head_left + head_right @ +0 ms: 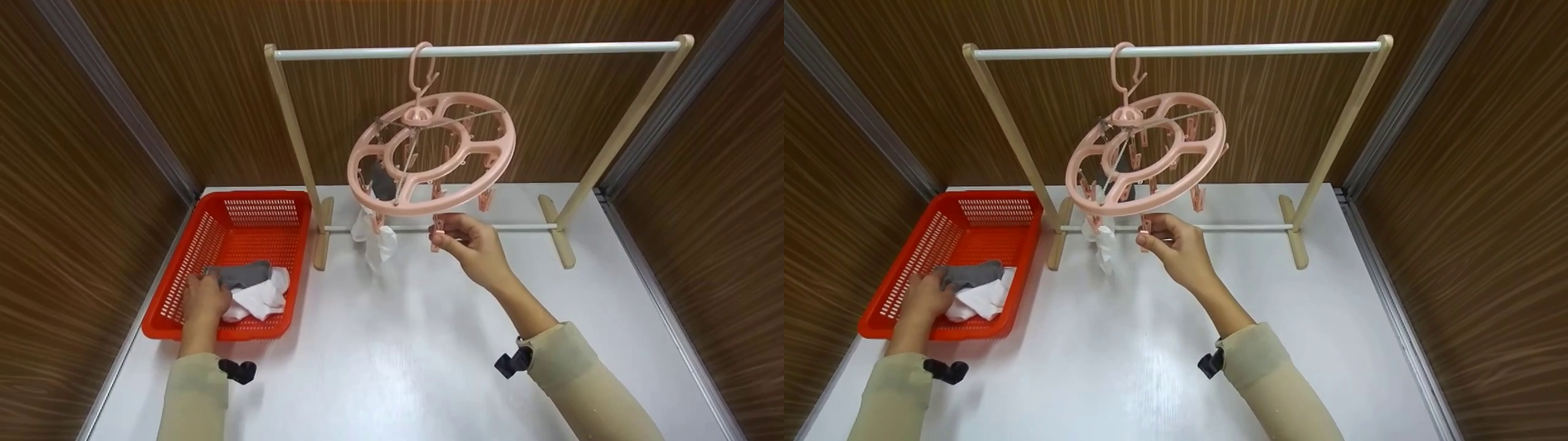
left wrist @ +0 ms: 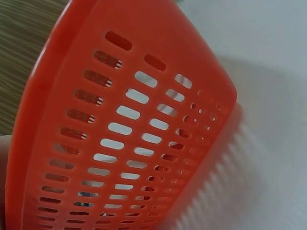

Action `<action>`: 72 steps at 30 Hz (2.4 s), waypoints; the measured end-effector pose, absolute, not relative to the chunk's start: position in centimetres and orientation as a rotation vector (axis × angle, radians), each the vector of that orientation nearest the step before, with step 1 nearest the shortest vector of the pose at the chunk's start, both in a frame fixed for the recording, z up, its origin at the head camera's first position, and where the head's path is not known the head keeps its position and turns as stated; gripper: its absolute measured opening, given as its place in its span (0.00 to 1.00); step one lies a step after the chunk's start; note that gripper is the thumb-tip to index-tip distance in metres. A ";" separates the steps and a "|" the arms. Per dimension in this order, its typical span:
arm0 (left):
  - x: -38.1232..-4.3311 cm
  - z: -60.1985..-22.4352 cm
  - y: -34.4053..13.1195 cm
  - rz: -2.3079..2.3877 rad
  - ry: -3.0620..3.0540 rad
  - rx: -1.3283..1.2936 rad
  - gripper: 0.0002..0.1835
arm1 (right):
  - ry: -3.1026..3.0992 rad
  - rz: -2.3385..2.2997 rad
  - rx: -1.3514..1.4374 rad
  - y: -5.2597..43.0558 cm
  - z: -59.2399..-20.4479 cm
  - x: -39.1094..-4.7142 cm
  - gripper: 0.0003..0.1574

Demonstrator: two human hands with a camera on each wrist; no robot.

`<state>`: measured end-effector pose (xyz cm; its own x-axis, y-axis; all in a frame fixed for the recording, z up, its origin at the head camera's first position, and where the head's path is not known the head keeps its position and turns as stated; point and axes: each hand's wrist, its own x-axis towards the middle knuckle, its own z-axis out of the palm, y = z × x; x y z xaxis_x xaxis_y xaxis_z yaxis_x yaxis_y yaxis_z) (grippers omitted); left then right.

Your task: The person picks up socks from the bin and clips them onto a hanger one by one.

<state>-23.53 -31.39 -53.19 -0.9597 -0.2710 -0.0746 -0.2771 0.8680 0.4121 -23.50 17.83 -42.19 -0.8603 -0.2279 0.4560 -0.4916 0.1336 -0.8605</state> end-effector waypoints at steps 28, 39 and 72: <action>-23.5 -53.3 -31.3 0.596 2.877 -0.464 0.27 | -2.193 1.794 0.679 17.8 -42.2 -23.4 0.12; -23.5 -53.3 -31.4 0.665 3.136 -0.580 0.25 | -2.208 1.770 0.689 17.7 -42.1 -23.2 0.13; -22.7 -49.9 -28.4 1.348 3.435 -0.371 0.17 | -2.213 1.775 0.694 17.8 -42.2 -23.2 0.13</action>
<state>-22.73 -28.41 -49.92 -0.8251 -0.3661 0.4303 0.0242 0.7381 0.6743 -23.21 17.77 -42.19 -0.8641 -0.2223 0.4517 -0.4892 0.1588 -0.8576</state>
